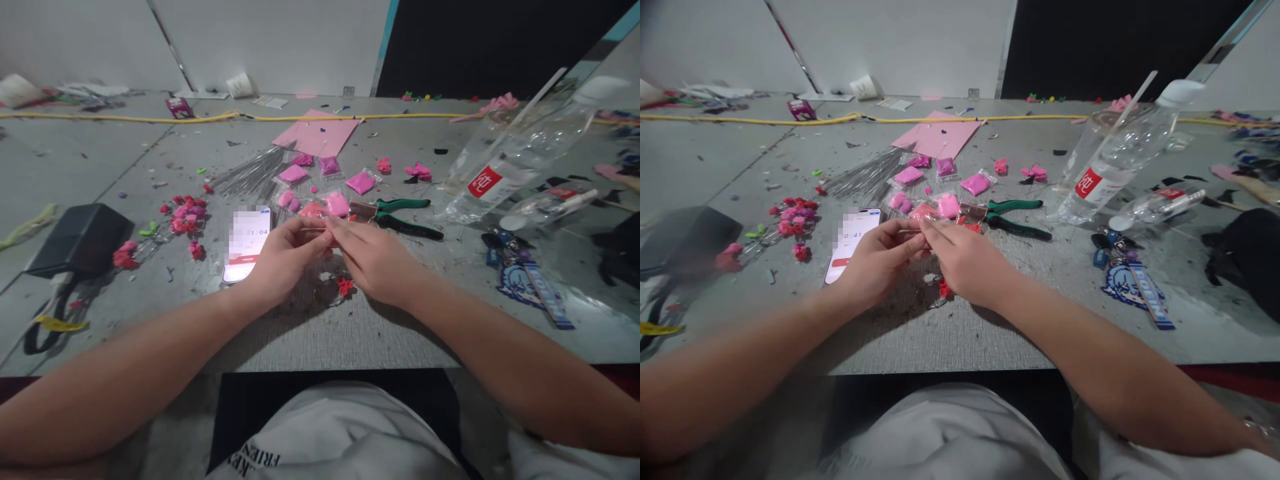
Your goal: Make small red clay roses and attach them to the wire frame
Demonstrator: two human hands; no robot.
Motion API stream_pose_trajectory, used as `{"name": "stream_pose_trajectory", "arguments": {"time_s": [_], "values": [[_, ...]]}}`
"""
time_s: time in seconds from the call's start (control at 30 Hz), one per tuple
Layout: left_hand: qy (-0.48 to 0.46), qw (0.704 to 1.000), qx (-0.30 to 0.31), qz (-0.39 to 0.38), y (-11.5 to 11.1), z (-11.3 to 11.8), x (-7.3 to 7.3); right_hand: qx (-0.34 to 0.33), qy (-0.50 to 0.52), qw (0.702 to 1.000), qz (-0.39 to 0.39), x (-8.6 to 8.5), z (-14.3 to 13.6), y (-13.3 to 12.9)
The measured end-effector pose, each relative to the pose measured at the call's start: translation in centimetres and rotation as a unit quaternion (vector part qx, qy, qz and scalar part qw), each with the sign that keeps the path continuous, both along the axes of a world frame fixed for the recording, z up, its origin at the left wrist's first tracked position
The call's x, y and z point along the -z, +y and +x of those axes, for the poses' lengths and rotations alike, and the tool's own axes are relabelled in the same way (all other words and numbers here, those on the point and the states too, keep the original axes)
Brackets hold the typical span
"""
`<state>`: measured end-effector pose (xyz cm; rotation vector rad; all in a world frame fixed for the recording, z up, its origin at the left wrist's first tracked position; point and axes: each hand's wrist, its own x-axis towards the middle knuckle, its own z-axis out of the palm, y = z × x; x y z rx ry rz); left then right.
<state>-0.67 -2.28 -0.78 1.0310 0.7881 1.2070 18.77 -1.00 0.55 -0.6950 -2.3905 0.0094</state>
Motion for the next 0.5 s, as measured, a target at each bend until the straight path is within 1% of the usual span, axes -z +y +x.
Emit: {"name": "stream_pose_trajectory", "arguments": {"time_s": [0.1,0.2,0.27,0.37,0.43,0.5], "values": [[0.028,0.999,-0.019,0.003,0.24,-0.24,0.31,-0.01,0.002,1.0,-0.015,0.38,0.03,0.08],[0.062,0.998,-0.007,0.015,0.22,-0.44,0.27,-0.015,0.044,0.999,0.006,0.48,0.23,0.07],[0.102,0.994,0.004,0.041,0.14,-0.52,0.08,-0.005,0.086,0.996,0.01,0.3,0.23,-0.16],[0.164,0.982,0.007,0.099,-0.03,-0.52,-0.15,0.035,0.14,0.989,-0.029,-0.15,0.07,-0.65],[0.186,0.973,0.011,0.137,-0.18,-0.47,-0.11,0.075,0.158,0.983,-0.059,-0.39,-0.01,-0.84],[0.204,0.964,0.016,0.17,-0.32,-0.43,0.04,0.104,0.165,0.978,-0.069,-0.45,-0.03,-0.82]]}}
